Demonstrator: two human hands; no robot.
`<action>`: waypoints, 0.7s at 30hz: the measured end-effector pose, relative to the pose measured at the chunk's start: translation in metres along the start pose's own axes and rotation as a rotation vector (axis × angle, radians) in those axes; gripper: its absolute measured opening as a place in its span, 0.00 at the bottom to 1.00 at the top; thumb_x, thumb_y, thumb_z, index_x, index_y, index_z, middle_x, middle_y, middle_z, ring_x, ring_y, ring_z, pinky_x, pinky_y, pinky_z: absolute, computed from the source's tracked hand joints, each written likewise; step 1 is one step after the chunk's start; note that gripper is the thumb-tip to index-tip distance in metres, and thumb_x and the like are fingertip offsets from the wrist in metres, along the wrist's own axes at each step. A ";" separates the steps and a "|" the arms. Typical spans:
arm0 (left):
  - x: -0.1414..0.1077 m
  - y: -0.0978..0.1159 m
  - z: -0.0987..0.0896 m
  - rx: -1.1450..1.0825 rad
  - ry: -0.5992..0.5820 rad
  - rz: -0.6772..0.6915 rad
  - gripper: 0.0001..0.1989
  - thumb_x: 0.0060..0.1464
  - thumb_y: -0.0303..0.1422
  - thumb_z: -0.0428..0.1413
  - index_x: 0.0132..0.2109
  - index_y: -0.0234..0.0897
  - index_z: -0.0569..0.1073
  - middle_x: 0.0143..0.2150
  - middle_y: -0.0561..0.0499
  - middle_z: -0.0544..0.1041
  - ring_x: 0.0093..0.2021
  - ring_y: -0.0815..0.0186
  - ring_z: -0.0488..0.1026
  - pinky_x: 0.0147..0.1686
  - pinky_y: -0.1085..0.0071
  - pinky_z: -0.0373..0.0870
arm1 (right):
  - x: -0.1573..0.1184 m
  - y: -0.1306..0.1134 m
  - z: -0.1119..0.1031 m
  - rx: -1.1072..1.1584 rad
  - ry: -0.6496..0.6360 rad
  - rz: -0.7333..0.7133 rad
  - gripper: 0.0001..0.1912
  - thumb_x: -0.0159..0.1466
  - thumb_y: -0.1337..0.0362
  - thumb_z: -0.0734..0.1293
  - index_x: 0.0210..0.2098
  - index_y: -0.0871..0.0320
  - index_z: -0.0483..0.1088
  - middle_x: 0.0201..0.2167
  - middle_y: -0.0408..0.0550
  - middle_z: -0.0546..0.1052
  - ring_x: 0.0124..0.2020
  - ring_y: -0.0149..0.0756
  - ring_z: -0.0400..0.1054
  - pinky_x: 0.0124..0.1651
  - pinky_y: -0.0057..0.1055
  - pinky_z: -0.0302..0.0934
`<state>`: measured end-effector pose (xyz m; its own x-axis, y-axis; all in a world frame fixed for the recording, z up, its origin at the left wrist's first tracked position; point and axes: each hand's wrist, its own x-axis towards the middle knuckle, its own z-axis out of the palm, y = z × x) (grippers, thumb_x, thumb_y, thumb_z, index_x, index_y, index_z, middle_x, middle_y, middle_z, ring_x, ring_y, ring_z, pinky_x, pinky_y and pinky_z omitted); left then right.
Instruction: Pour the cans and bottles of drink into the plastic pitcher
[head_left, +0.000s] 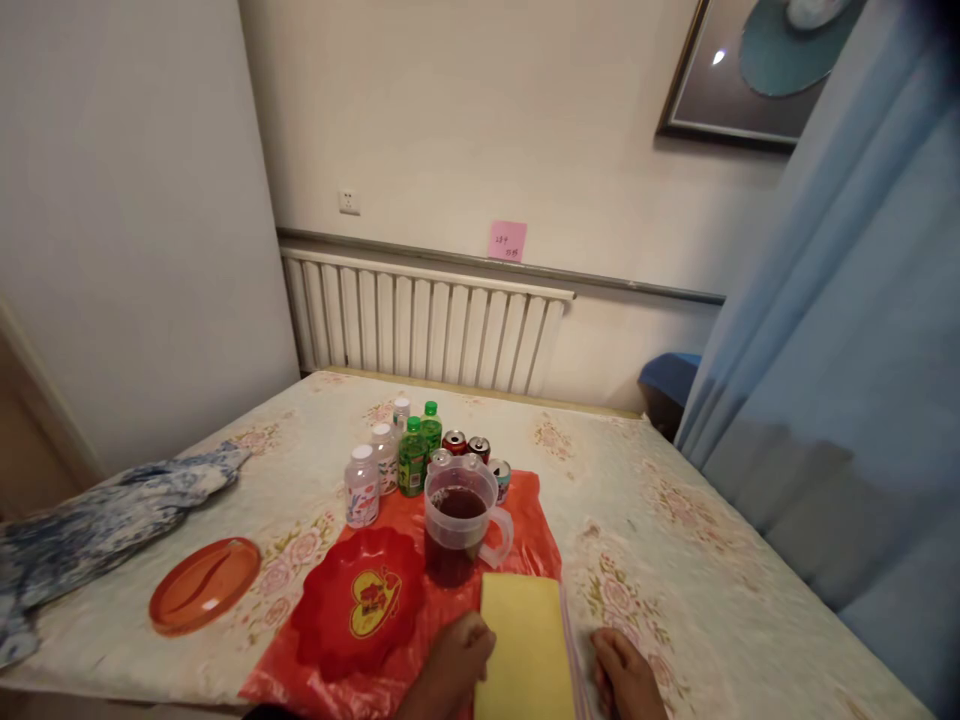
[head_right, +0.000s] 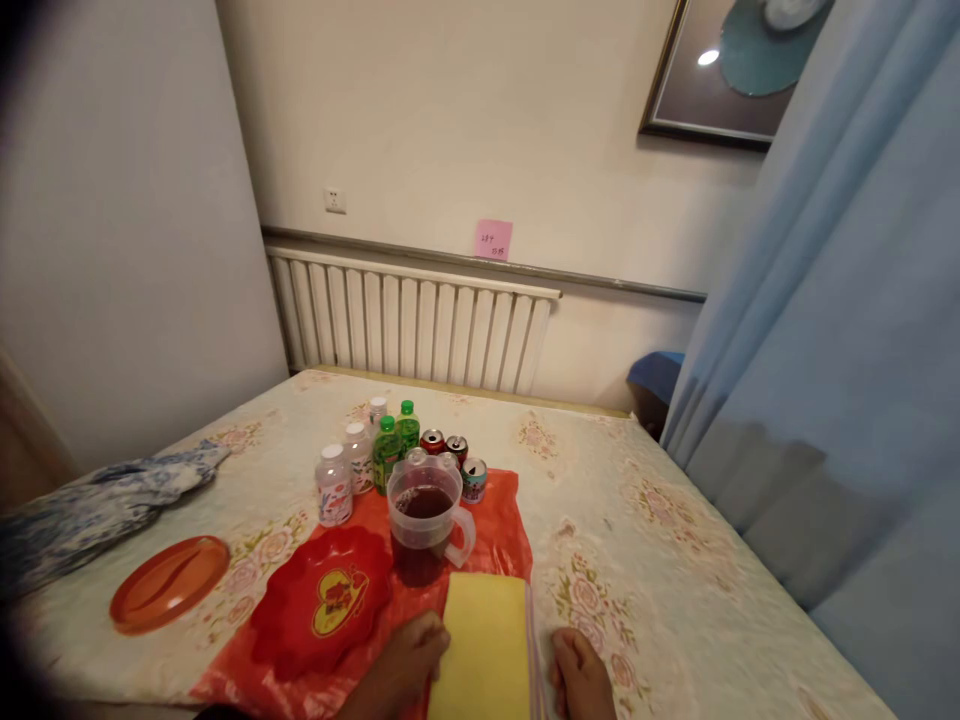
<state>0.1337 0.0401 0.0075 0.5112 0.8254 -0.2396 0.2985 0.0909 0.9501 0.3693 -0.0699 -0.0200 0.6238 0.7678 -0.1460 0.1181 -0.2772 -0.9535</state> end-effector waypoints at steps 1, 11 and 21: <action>0.001 0.000 -0.012 -0.007 0.053 0.027 0.13 0.49 0.42 0.52 0.26 0.41 0.59 0.21 0.59 0.62 0.22 0.70 0.59 0.23 0.73 0.54 | 0.000 -0.008 0.002 0.002 -0.009 -0.001 0.23 0.52 0.39 0.63 0.20 0.53 0.62 0.13 0.36 0.62 0.14 0.29 0.55 0.19 0.28 0.52; 0.022 0.018 -0.080 -0.169 0.429 0.104 0.14 0.50 0.46 0.48 0.27 0.41 0.63 0.21 0.59 0.65 0.21 0.68 0.60 0.25 0.72 0.57 | 0.014 -0.086 0.047 -0.007 -0.114 -0.190 0.19 0.59 0.46 0.63 0.25 0.55 0.66 0.15 0.36 0.63 0.17 0.31 0.57 0.23 0.28 0.52; 0.054 0.010 -0.113 -0.238 0.496 0.127 0.20 0.48 0.53 0.53 0.28 0.40 0.65 0.20 0.58 0.67 0.21 0.68 0.62 0.23 0.73 0.57 | 0.130 -0.124 0.098 -0.205 0.060 -0.439 0.16 0.51 0.56 0.65 0.35 0.57 0.71 0.25 0.43 0.74 0.25 0.37 0.67 0.33 0.34 0.65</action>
<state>0.0728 0.1485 0.0271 0.0744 0.9958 -0.0528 0.0400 0.0500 0.9980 0.3605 0.1206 0.0535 0.5239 0.8045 0.2799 0.5261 -0.0472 -0.8491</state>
